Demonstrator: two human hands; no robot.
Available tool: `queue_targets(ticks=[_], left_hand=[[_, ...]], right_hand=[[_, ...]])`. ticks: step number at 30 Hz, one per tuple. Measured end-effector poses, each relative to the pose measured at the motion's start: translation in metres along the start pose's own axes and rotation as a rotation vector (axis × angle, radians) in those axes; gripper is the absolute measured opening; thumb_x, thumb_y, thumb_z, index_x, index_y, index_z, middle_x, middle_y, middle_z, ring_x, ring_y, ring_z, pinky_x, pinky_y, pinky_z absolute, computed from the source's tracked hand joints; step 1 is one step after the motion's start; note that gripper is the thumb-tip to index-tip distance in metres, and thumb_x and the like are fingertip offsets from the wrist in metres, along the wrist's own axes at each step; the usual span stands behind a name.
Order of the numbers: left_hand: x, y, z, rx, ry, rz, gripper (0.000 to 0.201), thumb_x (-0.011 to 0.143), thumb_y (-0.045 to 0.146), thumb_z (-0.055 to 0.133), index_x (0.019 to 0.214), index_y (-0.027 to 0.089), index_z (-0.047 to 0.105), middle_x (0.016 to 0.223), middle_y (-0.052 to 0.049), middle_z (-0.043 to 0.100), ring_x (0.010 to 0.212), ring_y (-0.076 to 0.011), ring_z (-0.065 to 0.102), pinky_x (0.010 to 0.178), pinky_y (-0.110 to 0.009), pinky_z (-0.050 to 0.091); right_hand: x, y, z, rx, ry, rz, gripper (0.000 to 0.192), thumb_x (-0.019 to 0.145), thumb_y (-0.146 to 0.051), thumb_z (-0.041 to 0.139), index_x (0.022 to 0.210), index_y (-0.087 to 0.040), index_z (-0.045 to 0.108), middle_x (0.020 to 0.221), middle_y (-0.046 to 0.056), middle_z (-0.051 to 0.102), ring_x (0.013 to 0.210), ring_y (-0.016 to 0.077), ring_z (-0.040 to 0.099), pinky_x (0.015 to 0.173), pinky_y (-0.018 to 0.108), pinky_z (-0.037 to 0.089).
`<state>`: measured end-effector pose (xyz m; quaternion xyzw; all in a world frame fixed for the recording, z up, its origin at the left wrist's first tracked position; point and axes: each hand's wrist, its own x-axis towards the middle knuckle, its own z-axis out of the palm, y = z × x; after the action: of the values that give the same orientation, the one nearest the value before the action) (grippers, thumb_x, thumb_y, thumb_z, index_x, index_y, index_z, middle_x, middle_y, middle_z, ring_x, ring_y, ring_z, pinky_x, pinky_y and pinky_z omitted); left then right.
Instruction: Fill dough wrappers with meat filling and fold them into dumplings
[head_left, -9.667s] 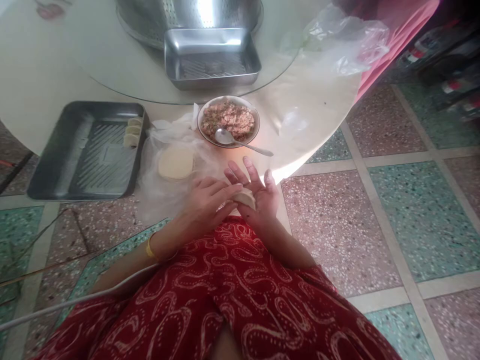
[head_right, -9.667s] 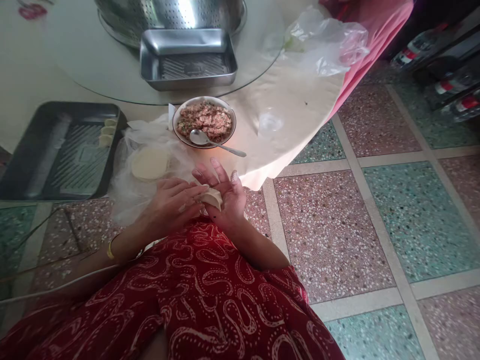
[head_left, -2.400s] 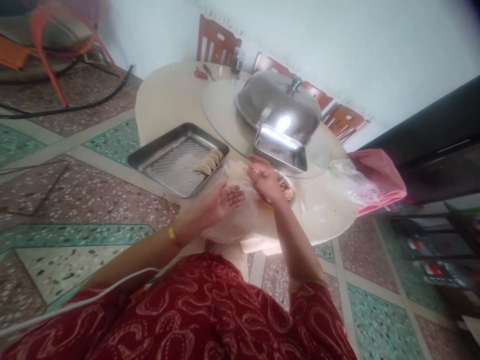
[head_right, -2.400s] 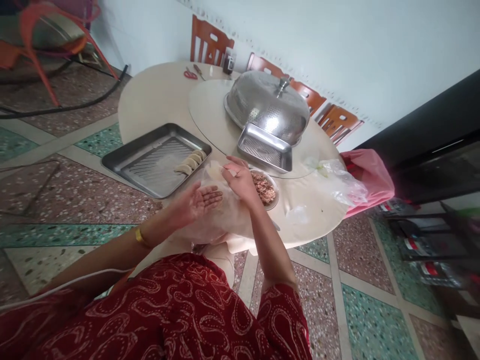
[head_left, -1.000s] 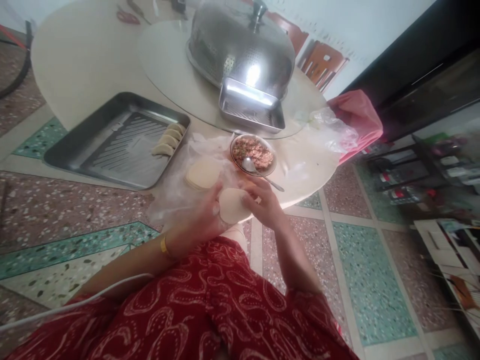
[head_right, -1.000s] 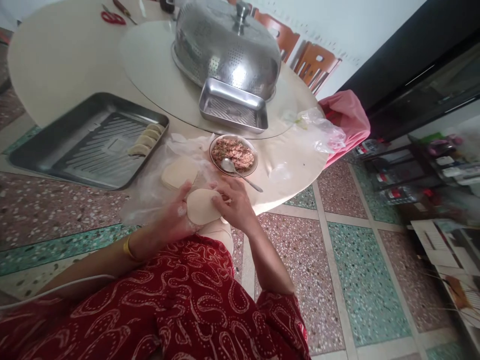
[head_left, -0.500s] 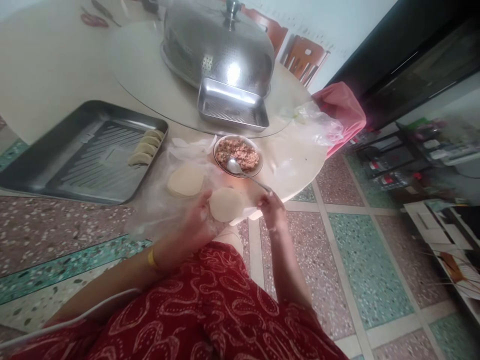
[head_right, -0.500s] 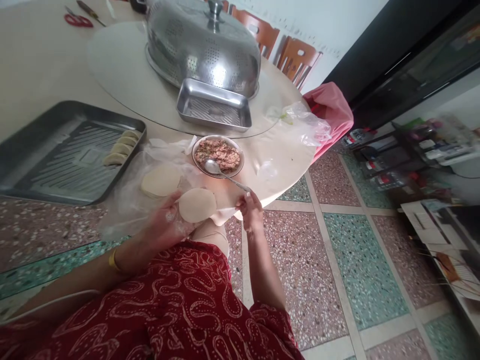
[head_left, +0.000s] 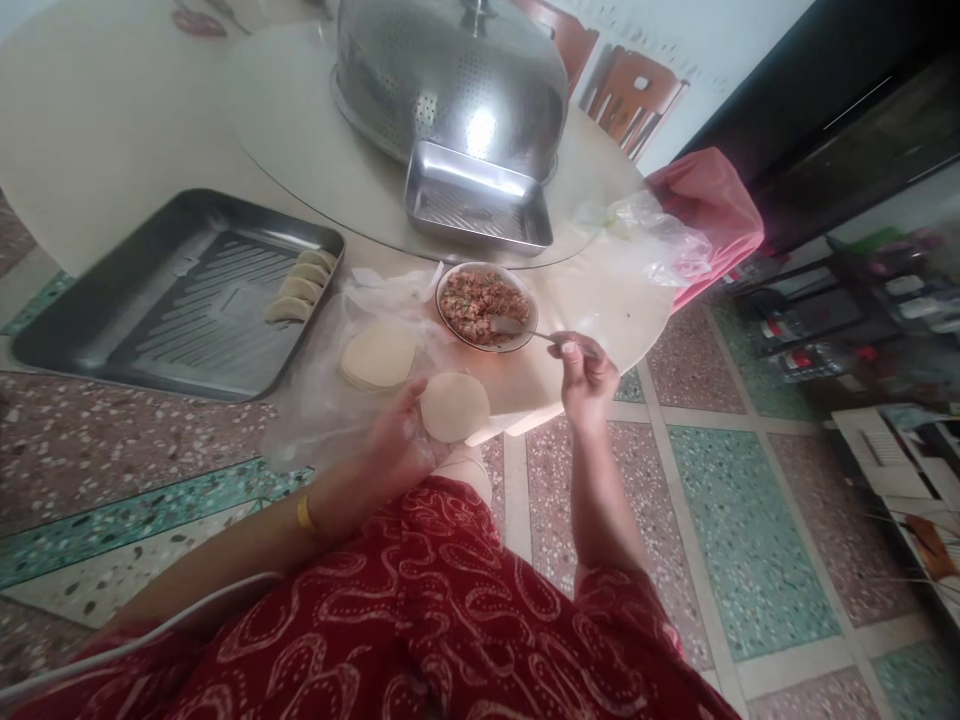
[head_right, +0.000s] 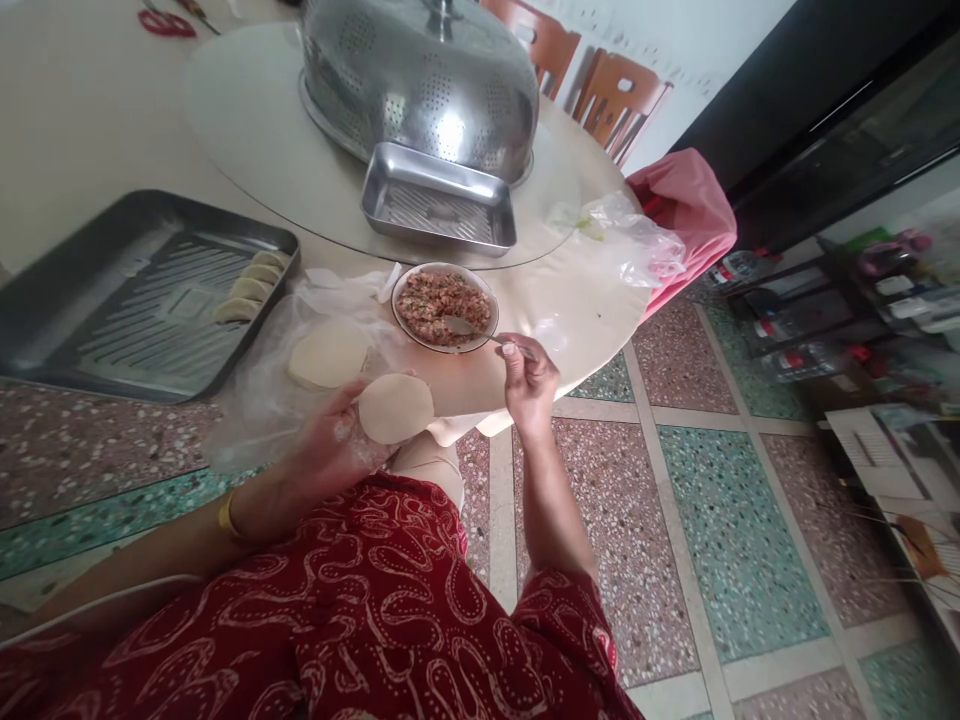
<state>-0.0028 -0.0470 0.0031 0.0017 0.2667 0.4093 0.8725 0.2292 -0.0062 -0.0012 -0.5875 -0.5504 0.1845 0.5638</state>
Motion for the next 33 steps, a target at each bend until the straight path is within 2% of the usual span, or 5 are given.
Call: queue_targets(ticks=[6,16,23,30,33], left_hand=[[0.000,0.001,0.012,-0.021,0.111,0.010,0.024,0.095,0.027,0.053,0.105,0.012,0.069,0.095,-0.008,0.075,0.093,-0.0206,0.070,0.089,-0.031,0.057],[0.002,0.004,0.006,0.053,0.085,0.011,0.029,0.097,0.031,0.051,0.110,0.013,0.070,0.098,-0.008,0.076,0.093,-0.0196,0.070,0.088,-0.030,0.057],[0.000,0.003,0.021,-0.022,0.166,-0.006,0.031,0.100,0.028,0.045,0.107,0.011,0.069,0.100,-0.010,0.076,0.090,-0.0204,0.071,0.083,-0.031,0.058],[-0.001,0.003,0.013,-0.023,0.133,0.008,0.032,0.098,0.029,0.049,0.116,0.012,0.068,0.105,-0.010,0.076,0.095,-0.0220,0.072,0.083,-0.031,0.059],[-0.002,0.004,0.011,-0.033,0.136,0.005,0.031,0.098,0.029,0.049,0.115,0.012,0.068,0.105,-0.011,0.075,0.094,-0.0221,0.072,0.085,-0.032,0.058]], right_hand=[[0.017,-0.003,-0.003,-0.190,-0.183,-0.245,0.022,0.094,-0.047,0.056,0.099,-0.032,0.072,0.103,0.001,0.076,0.104,0.0227,0.070,0.097,0.046,0.056],[0.006,-0.006,-0.014,-0.166,-0.318,-0.272,0.016,0.094,-0.043,0.061,0.095,-0.033,0.074,0.095,-0.002,0.079,0.093,0.0208,0.073,0.086,0.043,0.060],[0.023,-0.029,-0.020,-0.211,-0.450,-0.310,0.018,0.095,-0.045,0.060,0.094,-0.035,0.075,0.096,-0.002,0.080,0.092,0.0204,0.073,0.087,0.043,0.060],[0.033,-0.037,-0.010,-0.252,-0.650,-0.331,0.027,0.097,-0.050,0.054,0.089,-0.033,0.075,0.094,-0.003,0.080,0.091,0.0193,0.072,0.089,0.042,0.060],[0.034,-0.036,-0.015,-0.258,-0.660,-0.312,0.029,0.096,-0.052,0.054,0.089,-0.033,0.075,0.092,-0.002,0.079,0.090,0.0198,0.071,0.086,0.042,0.060]])
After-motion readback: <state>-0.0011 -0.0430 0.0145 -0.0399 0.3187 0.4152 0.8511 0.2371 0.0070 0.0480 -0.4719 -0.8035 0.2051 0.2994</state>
